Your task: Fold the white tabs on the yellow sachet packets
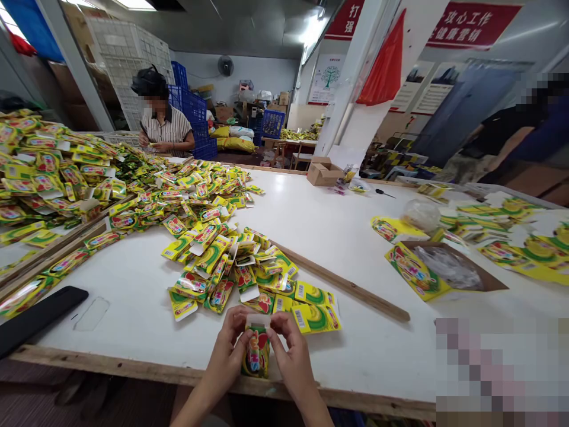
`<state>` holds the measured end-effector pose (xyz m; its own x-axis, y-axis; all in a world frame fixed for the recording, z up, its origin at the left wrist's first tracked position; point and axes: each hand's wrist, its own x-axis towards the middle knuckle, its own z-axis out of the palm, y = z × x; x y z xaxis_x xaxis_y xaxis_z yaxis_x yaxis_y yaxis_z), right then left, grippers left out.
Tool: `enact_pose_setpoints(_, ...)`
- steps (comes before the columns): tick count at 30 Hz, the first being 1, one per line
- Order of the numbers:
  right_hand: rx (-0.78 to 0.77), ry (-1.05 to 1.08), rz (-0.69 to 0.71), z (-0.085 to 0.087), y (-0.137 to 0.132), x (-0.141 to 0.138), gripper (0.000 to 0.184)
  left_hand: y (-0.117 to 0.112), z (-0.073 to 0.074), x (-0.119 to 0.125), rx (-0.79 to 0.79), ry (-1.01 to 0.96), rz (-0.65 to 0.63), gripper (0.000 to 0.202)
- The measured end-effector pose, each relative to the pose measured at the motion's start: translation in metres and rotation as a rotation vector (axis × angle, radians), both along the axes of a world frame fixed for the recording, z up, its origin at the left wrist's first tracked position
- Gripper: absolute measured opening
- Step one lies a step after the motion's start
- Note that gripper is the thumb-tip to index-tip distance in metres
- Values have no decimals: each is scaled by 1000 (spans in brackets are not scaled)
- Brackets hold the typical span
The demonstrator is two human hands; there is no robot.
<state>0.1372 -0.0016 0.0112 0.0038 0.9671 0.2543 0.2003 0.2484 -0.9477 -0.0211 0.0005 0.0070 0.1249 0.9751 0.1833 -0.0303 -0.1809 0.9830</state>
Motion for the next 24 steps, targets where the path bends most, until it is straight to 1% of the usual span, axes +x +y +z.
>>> enact_pose_setpoints(2, 12, 6, 1, 1, -2, -2, 16, -2, 0, -1, -14, -3, -6, 21)
enact_pose_setpoints(4, 55, -49, 37, 4, -4, -3, 14, -4, 2, -2, -10, 36, -25, 19)
enact_pose_setpoints(6, 92, -94, 57, 8, -6, -3, 12, -5, 4, -3, -13, 50, -17, 21)
enact_pose_setpoints(8, 101, -105, 40, 11, -7, -3, 12, -6, 6, -2, -27, 48, 2, 22)
enact_pose_setpoints(14, 65, -136, -70, 12, 0, -13, 14, 0, 6, 3, -92, 41, 61, 21)
enact_pose_setpoints(16, 44, -148, -87, 13, 2, -15, 15, 3, 5, 4, -107, 22, 77, 21)
enact_pose_setpoints(21, 32, -105, -53, 8, -2, -10, 17, 3, 1, 0, -115, 37, 55, 21)
enact_pose_setpoints(24, -21, -31, 7, 3, -7, -11, 16, 0, -2, -3, -68, 71, 37, 20)
